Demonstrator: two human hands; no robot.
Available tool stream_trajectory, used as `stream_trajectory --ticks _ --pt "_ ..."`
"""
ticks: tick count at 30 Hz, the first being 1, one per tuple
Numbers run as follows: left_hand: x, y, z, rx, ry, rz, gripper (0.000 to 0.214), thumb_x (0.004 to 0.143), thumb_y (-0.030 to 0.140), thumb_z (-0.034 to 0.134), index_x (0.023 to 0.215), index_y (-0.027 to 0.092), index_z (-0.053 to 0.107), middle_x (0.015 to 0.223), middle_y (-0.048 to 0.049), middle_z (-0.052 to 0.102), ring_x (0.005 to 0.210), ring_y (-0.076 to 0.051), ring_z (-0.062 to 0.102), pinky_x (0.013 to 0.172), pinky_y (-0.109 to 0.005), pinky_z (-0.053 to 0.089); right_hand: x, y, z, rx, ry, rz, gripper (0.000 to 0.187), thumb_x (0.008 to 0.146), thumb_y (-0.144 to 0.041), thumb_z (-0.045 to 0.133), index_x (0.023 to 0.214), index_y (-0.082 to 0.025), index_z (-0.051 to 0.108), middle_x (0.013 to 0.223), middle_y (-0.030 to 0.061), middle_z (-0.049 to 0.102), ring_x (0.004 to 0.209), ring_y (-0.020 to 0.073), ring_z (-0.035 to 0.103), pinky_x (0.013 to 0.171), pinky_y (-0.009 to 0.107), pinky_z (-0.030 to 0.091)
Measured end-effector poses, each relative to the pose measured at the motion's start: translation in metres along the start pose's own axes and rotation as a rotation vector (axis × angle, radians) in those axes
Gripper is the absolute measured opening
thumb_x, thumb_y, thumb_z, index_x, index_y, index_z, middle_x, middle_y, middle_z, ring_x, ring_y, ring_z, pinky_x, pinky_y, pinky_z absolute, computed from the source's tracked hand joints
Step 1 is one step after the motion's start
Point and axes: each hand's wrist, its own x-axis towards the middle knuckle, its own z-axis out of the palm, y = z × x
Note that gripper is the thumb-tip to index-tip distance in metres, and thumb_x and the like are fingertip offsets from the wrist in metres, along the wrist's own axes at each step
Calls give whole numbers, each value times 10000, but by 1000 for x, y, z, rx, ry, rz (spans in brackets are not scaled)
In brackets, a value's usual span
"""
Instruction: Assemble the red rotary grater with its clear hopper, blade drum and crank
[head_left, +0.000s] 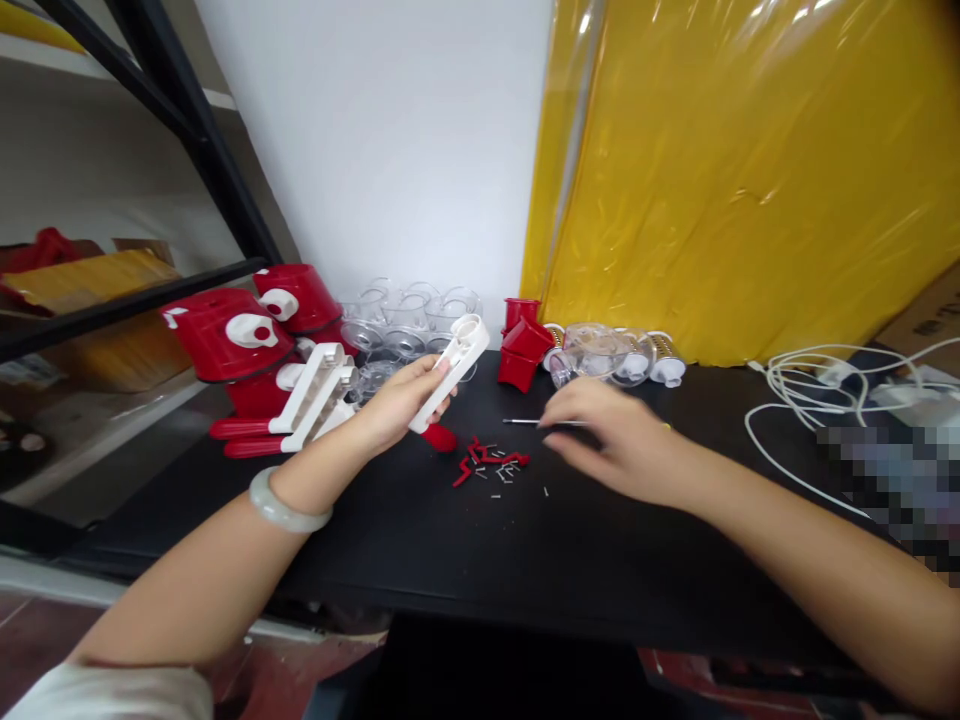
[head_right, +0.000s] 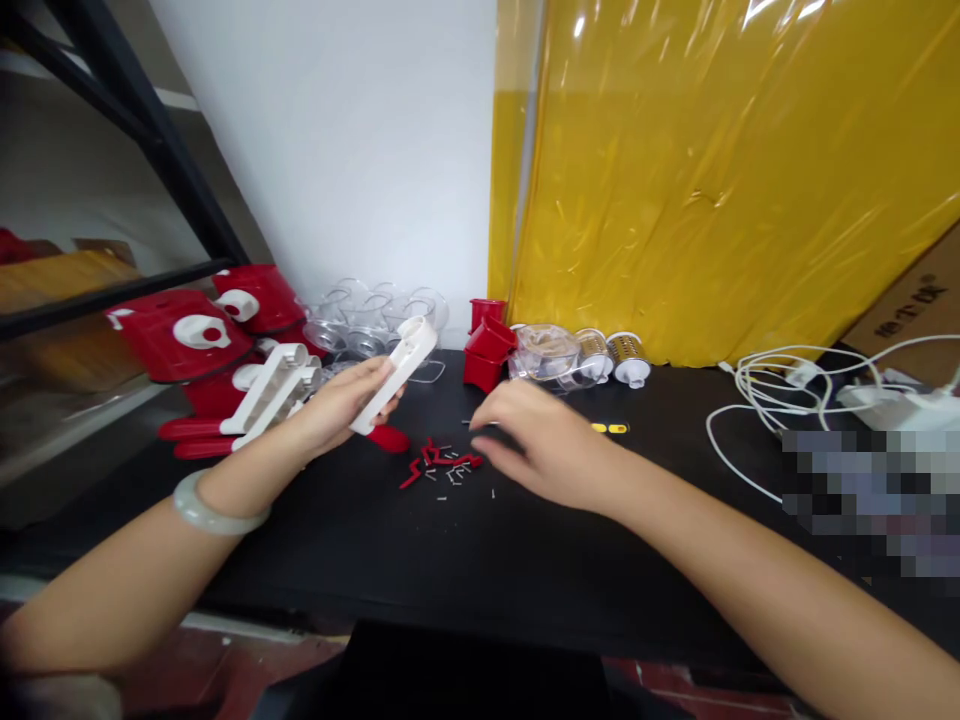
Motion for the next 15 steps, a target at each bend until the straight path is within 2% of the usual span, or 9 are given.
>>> stream_trajectory --ticks 2,4,6,8,11,15 --pt "-2 -2 -2 8 33 32 366 776 474 682 887 192 476 649 51 519 444 -49 456 382 -160 331 2 9 21 -16 -149 -2 218 905 -224 553 1104 -201 637 1019 85 652 958 202 608 857 378 530" --pt "-3 -3 -4 65 71 70 392 750 434 726 911 212 446 574 95 465 389 -39 394 364 -152 291 2 18 43 -22 -270 -21 253 910 -183 521 1137 -189 632 1077 92 643 996 203 603 891 364 515" --pt "-4 -3 -5 84 104 109 404 736 398 748 906 224 424 541 116 449 360 -35 364 354 -147 269 2 27 60 -31 -280 -34 259 930 -157 461 1104 -179 652 1085 96 643 996 196 601 897 345 507" --pt "-4 -2 -6 53 112 138 377 751 410 730 892 218 437 590 93 514 371 -37 396 356 -153 284 1 32 68 -35 -261 -59 275 938 -144 428 1080 -165 663 1050 97 650 978 192 599 890 334 504" --pt "-5 -1 -6 -1 103 153 351 780 458 690 932 186 529 689 36 587 437 -54 483 395 -173 358 0 34 71 -41 -233 -73 299 930 -130 426 1131 -156 646 1042 102 647 965 190 593 873 326 505" --pt "-7 1 -6 -62 124 133 395 801 513 651 907 135 604 668 3 591 495 -78 536 469 -192 440 0 34 70 -17 -152 -48 302 887 -101 464 1119 -162 648 976 96 653 902 182 595 807 313 515"
